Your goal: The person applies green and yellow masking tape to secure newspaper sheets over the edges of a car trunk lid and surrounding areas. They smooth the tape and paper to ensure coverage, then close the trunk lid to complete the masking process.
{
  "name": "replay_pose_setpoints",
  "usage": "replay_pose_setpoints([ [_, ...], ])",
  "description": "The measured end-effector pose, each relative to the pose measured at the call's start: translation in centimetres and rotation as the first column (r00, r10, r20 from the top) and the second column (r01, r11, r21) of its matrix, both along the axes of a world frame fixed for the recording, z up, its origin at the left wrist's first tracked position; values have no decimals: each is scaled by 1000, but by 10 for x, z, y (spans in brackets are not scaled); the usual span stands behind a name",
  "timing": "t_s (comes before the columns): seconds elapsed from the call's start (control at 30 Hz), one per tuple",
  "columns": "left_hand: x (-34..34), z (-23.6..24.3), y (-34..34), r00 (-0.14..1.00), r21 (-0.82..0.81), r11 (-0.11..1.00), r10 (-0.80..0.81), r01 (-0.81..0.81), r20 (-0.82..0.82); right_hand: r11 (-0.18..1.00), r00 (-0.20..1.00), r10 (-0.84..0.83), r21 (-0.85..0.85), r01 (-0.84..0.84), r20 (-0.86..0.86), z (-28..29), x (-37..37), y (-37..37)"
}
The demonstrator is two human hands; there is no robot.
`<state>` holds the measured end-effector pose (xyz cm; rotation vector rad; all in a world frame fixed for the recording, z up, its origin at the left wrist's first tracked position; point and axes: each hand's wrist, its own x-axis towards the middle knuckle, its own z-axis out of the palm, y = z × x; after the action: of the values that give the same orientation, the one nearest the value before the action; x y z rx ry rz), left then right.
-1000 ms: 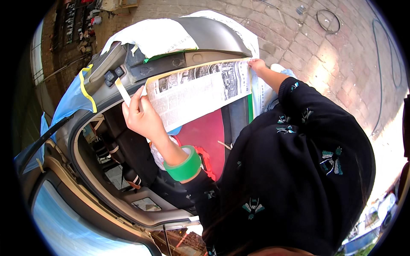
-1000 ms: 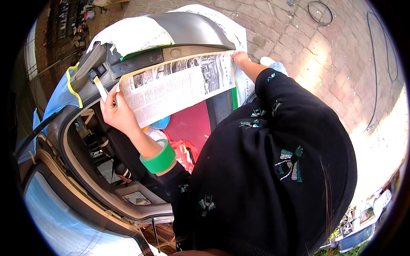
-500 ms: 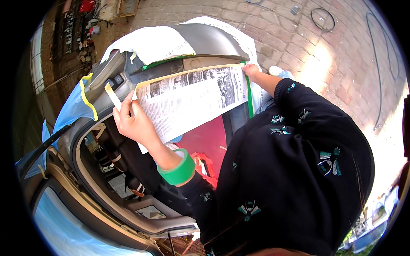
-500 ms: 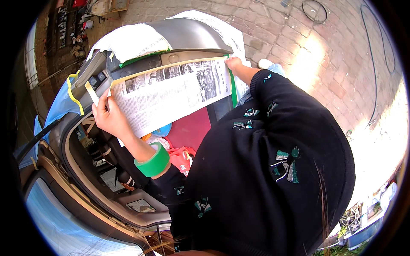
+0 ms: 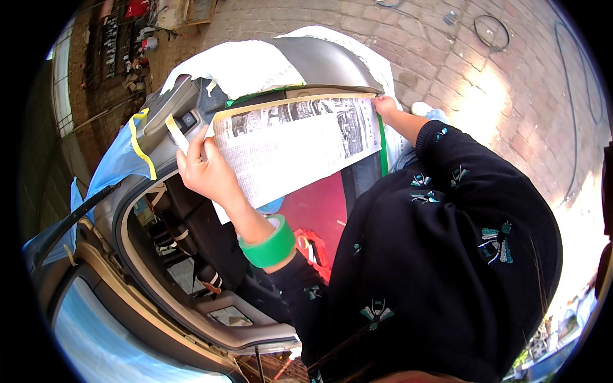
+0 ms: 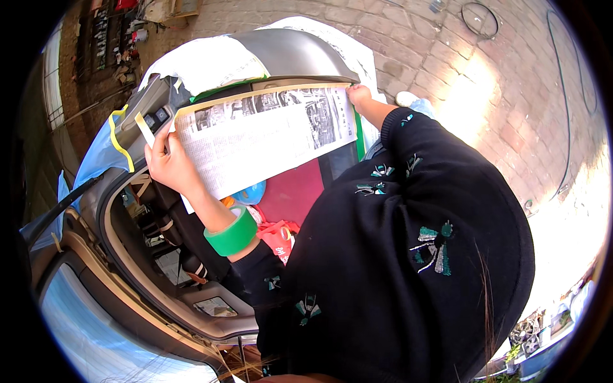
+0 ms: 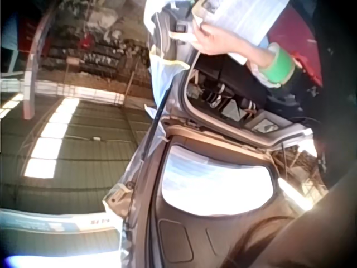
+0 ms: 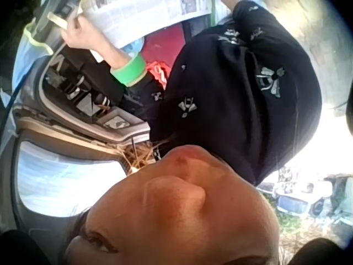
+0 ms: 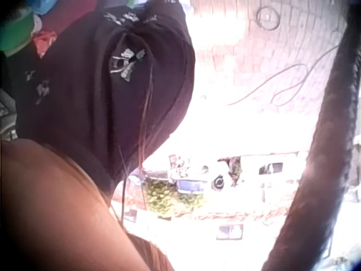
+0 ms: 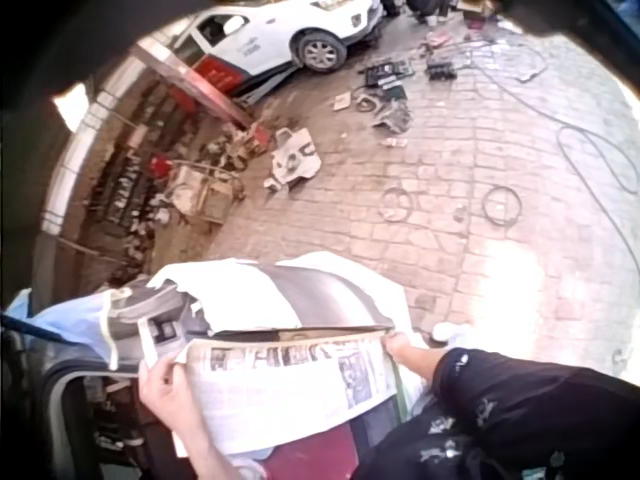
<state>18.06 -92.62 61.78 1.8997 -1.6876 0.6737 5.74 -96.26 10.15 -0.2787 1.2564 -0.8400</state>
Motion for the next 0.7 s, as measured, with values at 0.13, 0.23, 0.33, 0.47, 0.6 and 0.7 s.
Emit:
replay_pose_setpoints([
  [0.13,7,-3,-2,999,-24,999,25,-26,-20,999,996,-32,0,33,-81,-9,8,2],
  [0.23,8,-6,-8,999,-41,998,41,-41,-22,1000,949,-8,14,13,-315,-29,14,-2],
  [0.33,12,-10,-12,999,-60,997,44,-44,0,997,961,26,83,-4,-275,-36,8,-3],
  [0.47,18,-13,-7,997,-63,995,77,-77,-2,997,997,70,36,-70,-13,-9,-1,1],
  [0.6,18,-14,-15,999,-83,996,41,-41,-5,997,995,50,62,-56,89,-4,-9,-1],
  [0.7,13,-12,-16,998,-80,995,61,-59,28,994,991,9,109,-24,137,10,-11,-2],
])
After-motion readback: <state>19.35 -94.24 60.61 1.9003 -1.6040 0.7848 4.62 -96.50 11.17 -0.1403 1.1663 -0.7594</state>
